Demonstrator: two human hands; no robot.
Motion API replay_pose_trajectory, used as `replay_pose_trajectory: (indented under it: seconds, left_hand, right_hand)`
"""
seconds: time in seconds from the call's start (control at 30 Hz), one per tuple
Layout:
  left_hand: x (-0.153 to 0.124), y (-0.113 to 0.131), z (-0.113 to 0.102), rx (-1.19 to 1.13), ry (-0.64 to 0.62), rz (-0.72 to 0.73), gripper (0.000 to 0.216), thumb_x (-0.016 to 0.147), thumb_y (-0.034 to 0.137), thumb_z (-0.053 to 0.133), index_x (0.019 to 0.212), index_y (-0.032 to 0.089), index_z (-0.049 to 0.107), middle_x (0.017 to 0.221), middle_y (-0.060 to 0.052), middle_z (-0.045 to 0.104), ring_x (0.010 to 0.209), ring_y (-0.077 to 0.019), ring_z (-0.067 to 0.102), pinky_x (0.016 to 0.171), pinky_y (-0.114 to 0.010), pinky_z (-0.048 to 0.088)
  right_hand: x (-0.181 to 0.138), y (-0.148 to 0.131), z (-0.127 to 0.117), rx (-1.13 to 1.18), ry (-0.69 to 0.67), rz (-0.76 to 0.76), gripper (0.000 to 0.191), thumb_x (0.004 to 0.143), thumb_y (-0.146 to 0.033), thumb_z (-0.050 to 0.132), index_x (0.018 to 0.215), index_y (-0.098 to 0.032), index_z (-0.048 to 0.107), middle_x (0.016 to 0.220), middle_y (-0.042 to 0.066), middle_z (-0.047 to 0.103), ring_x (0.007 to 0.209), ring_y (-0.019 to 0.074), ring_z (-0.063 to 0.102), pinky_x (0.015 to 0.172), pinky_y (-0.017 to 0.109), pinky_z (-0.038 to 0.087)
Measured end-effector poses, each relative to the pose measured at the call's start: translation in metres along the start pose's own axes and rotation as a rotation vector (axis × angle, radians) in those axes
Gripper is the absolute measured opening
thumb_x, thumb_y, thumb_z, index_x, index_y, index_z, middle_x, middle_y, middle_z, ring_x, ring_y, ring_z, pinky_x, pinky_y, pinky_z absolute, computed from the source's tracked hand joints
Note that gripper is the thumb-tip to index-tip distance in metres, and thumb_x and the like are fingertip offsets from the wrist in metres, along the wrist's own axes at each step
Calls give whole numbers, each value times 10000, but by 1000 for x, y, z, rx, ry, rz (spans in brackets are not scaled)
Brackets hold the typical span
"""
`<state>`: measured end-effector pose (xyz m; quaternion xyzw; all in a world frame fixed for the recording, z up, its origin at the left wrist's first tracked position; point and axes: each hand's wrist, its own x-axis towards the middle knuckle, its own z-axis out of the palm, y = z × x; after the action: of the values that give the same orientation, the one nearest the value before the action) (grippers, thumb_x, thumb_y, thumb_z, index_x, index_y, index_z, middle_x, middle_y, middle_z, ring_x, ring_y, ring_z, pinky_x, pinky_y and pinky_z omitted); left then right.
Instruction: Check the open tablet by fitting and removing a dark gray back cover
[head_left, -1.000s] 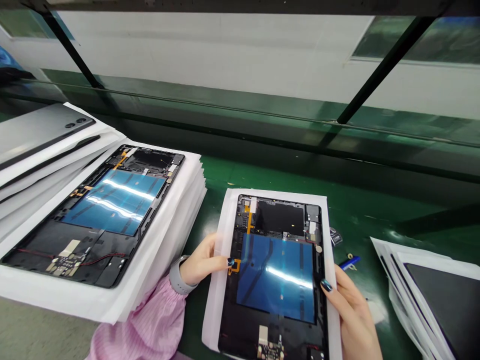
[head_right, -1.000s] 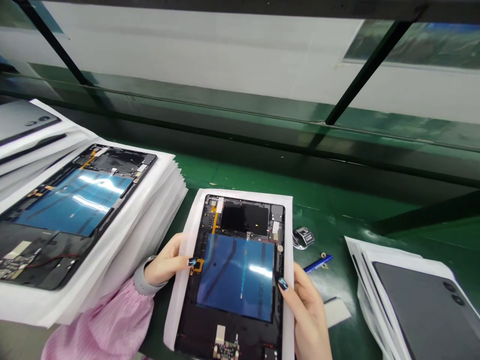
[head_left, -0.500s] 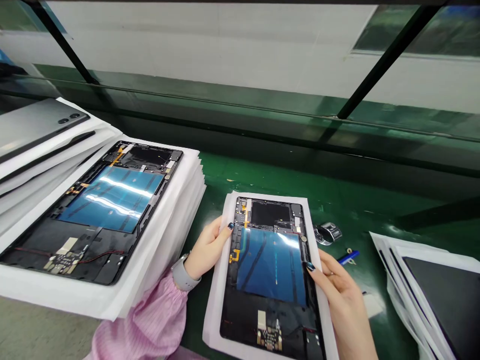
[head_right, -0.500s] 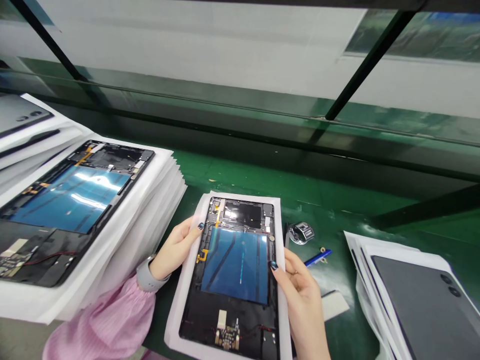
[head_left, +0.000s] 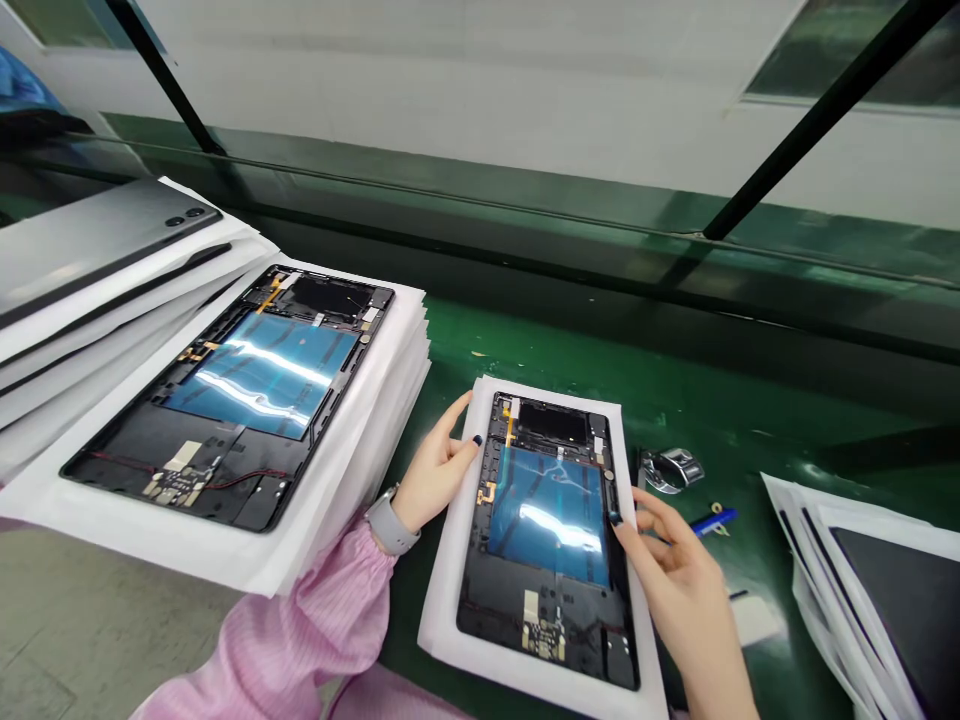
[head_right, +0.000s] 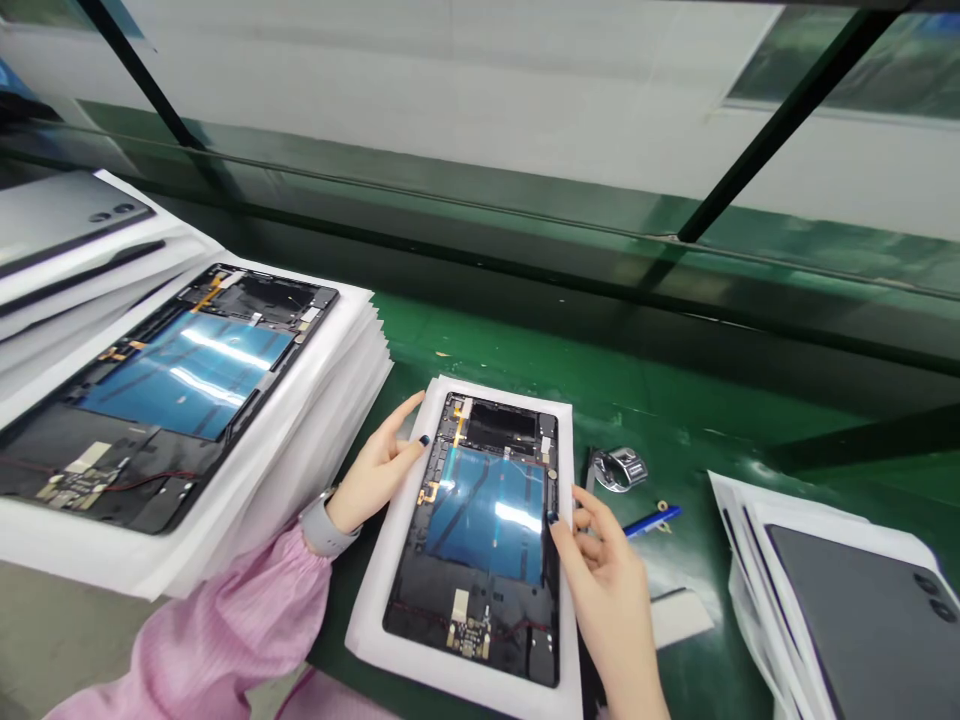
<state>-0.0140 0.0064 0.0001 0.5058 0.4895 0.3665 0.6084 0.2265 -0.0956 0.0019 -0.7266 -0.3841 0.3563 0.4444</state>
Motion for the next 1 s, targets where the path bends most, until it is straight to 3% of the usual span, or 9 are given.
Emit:
replay_pose_trajectory:
  seconds: [0.13,0.3,0.4,0.5,0.63,0.8,0.87,0.93,1.0]
  left_hand:
    - [2,1,0,-5,43,-29,624,811,264,549,1398,149,371,465,119,398,400,-71,311,411,-161,247]
    - [4,1,0,6,74,-16,455,778,242,529,1215,135,462,534,96,468,471,-85,387,474,-184,315]
    - [7,-5,-2,51,114,47,329,780,238,525,1095,142,525,603,75,460,558,-100,448,548,-210,368]
    - [10,-10,-4,108,186,104,290,764,218,526,1043,154,567,786,7,542,755,-142,543,672,-248,428]
    - [11,-12,-4,134,223,108,306,748,222,526,1046,176,578,1067,-75,598,1008,-205,557,815,-305,462]
    - [2,-12,-4,126,193,90,368,784,297,543,1132,178,569,1203,-112,598,1169,-249,532,951,-371,453]
    - [-9,-15,-7,96,166,44,441,812,371,546,1209,178,543,1281,-123,583,1228,-258,515,1024,-392,420]
    - [-26,-21,-13,81,169,-10,522,814,433,565,1272,187,519,1361,-125,547,1284,-266,483,1098,-408,358]
    - [-46,-30,-20,69,144,-75,580,805,471,595,1314,203,514,1406,-119,524,1315,-275,459,1137,-425,311]
  right_hand:
    - [13,-7,-21,-374,266,-228,481,846,-486,547,1203,-165,593,915,89,603,717,220,584,551,304,493]
    - [41,-2,-41,-633,242,-442,521,851,-442,482,1270,-155,595,1208,176,553,901,310,583,534,364,482]
    - [52,10,-41,-653,251,-460,451,843,-407,508,1237,-225,633,1223,149,558,970,326,576,604,396,488]
    - [59,22,-39,-617,283,-444,408,847,-396,508,1191,-231,655,1235,141,556,1014,330,576,717,446,501]
    - [65,29,-35,-571,297,-453,367,854,-382,488,1127,-224,675,1224,137,570,1126,339,542,854,498,479]
    - [57,17,-33,-571,329,-533,400,859,-407,485,1148,-208,677,1383,159,461,1275,388,412,982,584,378]
    - [40,11,-38,-562,338,-535,449,864,-423,507,1252,-230,625,1476,144,367,1272,401,418,919,571,441]
    - [15,11,-42,-479,302,-447,508,875,-460,521,1344,-267,545,1511,123,335,1220,371,493,678,418,561]
    - [-12,16,-42,-303,198,-247,491,862,-532,544,1271,-267,598,1321,134,566,945,310,668,462,305,541]
